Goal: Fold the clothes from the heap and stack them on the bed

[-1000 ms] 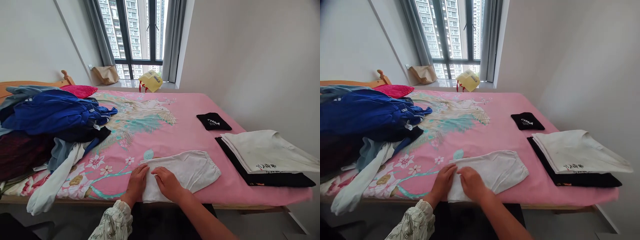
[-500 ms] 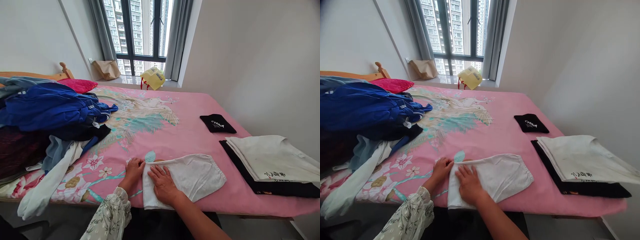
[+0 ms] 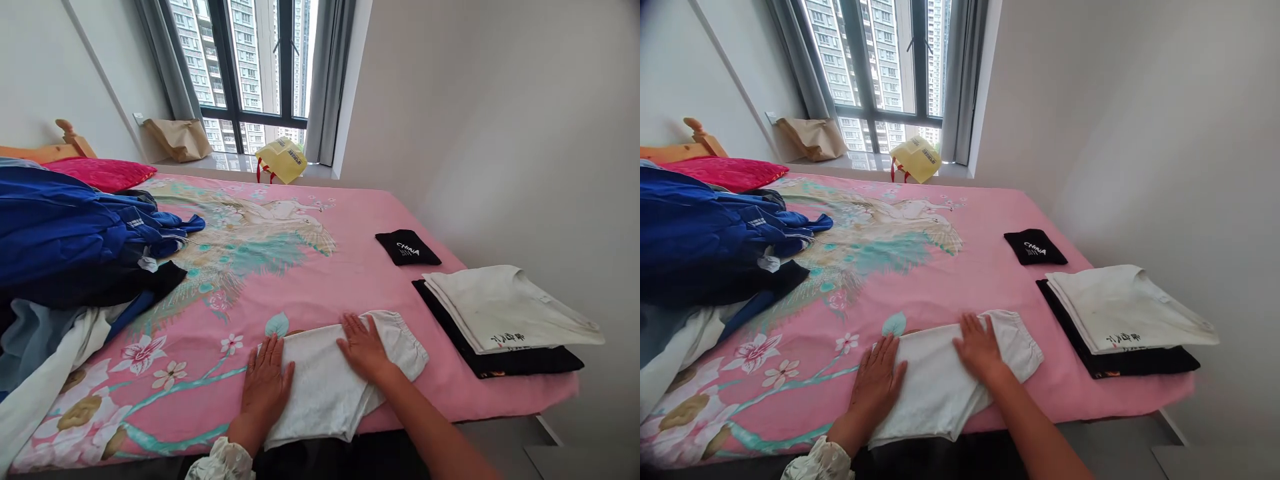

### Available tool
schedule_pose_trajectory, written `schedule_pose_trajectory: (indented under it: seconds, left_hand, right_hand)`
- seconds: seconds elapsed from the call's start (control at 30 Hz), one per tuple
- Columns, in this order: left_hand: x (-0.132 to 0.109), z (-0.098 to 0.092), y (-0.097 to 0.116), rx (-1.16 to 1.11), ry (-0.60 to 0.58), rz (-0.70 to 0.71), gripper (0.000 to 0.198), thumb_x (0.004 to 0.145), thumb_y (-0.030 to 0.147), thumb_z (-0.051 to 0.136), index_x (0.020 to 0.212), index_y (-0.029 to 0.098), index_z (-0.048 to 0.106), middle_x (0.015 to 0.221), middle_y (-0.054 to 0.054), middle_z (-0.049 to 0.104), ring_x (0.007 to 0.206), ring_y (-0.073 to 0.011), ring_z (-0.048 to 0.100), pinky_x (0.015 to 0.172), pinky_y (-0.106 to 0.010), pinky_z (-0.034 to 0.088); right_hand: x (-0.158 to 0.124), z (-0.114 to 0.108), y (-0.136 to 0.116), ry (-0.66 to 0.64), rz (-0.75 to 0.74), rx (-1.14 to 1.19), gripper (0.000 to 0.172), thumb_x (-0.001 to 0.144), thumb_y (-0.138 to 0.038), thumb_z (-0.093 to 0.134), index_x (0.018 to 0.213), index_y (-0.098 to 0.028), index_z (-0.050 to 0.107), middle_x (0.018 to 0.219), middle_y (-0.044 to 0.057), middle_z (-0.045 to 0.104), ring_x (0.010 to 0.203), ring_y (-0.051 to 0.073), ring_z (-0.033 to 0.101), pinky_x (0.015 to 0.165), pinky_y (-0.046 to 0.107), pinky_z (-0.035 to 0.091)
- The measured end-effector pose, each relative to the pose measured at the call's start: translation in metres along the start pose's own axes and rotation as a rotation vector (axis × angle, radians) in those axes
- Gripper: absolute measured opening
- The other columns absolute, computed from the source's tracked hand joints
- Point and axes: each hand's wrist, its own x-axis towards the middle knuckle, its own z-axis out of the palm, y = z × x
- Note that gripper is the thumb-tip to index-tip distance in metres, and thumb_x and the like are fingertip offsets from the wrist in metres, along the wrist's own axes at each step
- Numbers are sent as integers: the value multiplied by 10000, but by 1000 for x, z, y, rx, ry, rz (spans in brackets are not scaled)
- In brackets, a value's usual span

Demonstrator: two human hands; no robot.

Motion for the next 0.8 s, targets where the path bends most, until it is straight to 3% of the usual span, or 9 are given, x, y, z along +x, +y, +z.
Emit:
schedule_pose_trajectory:
  seconds: [0.1,0.17,0.3,0.37,0.43,0.53,0.63,0.73,0.8]
  left_hand:
    - [4,-9,7,46,-101,-25,596,899,417,372,1397,91,408,1499,-118,344,1392,-274,300,1147,-502,213]
    - [9,-17,21,84,-128,-79,594,898,405,360,1393,82,411,1502,-129,330,1398,-292,283,1133,-552,199]
    - [15,-24,46,133,-117,22,553,912,366,328,1414,143,389,1525,-100,276,1421,-285,223,1127,-617,20]
    - [17,-23,42,127,-176,76,553,917,380,316,1434,186,354,1531,-78,264,1422,-265,226,1127,-608,-24]
    - [18,-21,27,146,-240,12,576,919,419,294,1448,194,321,1537,-75,249,1426,-259,214,1125,-614,-1]
    - [22,-24,9,220,-267,-123,595,923,429,259,1453,162,298,1545,-84,226,1435,-253,180,1120,-625,12]
    - [26,-30,32,250,-213,-88,546,926,335,260,1422,129,361,1532,-100,267,1429,-261,201,1113,-638,-7]
    - [26,-31,80,128,-153,206,514,945,321,260,1429,178,360,1537,-78,266,1426,-236,218,1141,-571,70]
    - [22,-26,96,38,-180,412,510,952,407,284,1441,270,329,1540,-45,263,1421,-235,235,1142,-556,98]
  right_hand:
    - [5,-20,38,9,254,-41,593,962,-395,244,1470,-89,235,1540,135,168,1438,270,106,1109,609,-65]
    - [-2,-27,29,59,260,-19,603,966,-394,221,1480,-79,193,1550,129,122,1443,269,67,1116,605,-46]
    - [-27,-14,-32,138,-216,119,578,970,-461,228,1481,-193,233,1557,33,146,1446,189,62,1169,490,28]
    - [-33,-3,-38,107,-357,161,570,965,-496,243,1469,-232,264,1546,24,201,1441,184,111,1168,495,56]
    - [-36,3,-12,94,-257,152,561,954,-481,308,1451,-220,308,1528,44,258,1428,203,173,1161,519,56]
    - [-38,-3,55,214,134,115,525,932,-368,385,1415,-160,375,1494,93,333,1401,255,249,1137,588,28]
    - [-48,-16,87,338,275,123,487,951,-295,302,1384,-96,404,1457,151,384,1386,280,268,1117,613,113]
    - [-67,-19,66,480,-8,215,388,942,-264,327,1239,-139,544,1353,130,490,1337,223,338,1107,461,286]
    - [-84,-13,52,459,-280,249,252,904,-260,429,1043,-188,626,1190,97,576,1228,211,436,1074,418,335]
